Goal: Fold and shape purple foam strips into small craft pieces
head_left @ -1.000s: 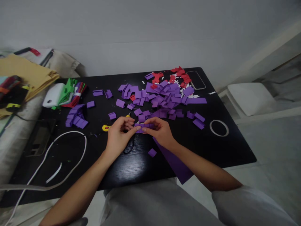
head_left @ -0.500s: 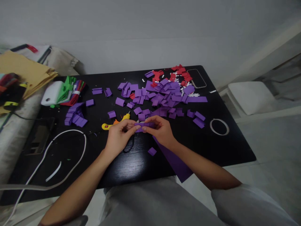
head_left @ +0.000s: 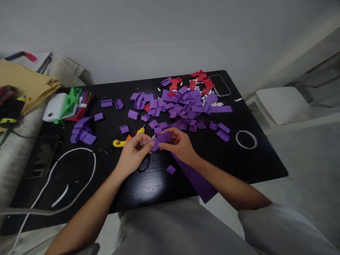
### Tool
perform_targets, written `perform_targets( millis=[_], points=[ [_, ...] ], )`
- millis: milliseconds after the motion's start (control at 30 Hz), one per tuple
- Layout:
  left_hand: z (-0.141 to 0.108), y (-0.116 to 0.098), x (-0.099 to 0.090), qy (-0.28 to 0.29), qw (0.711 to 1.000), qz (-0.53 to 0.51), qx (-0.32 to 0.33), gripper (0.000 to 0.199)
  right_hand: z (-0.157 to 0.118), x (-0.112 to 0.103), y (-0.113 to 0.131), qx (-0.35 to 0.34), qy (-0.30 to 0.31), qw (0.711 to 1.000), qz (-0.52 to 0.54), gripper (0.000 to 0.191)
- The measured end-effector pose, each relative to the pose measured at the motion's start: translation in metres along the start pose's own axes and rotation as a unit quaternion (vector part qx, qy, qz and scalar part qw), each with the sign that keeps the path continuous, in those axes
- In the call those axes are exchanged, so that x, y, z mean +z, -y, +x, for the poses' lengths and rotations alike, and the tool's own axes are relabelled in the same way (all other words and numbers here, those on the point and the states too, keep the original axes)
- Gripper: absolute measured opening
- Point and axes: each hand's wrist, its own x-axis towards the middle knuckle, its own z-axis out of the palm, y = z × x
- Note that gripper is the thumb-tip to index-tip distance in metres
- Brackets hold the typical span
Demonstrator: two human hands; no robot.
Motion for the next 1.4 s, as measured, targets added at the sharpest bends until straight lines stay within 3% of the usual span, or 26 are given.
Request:
perform_targets(
  millis=[233, 467, 667, 1400],
  points=[
    [-0.003, 0.001, 0.000, 0.041, 0.998, 0.047, 0.011, 0.024, -0.001, 0.000, 0.002, 0.009, -0.019, 0.999, 0.030, 0.057],
    [-0.003, 0.001, 0.005, -0.010, 1.000, 0.009, 0.010, 0.031, 0.000, 0.003, 0.001, 0.045, 0.005, 0.998, 0.049, 0.047],
    [-0.003, 0.003, 0.007, 0.003, 1.000, 0.022, 0.013, 0.028, 0.000, 0.003, 0.001, 0.023, -0.020, 0.999, 0.039, 0.042],
    [-0.004, 0.006, 0.010, -0.040, 0.999, 0.015, 0.022, 0.020, -0.002, 0.002, 0.000, -0.010, -0.033, 0.999, -0.032, 0.037]
  ],
)
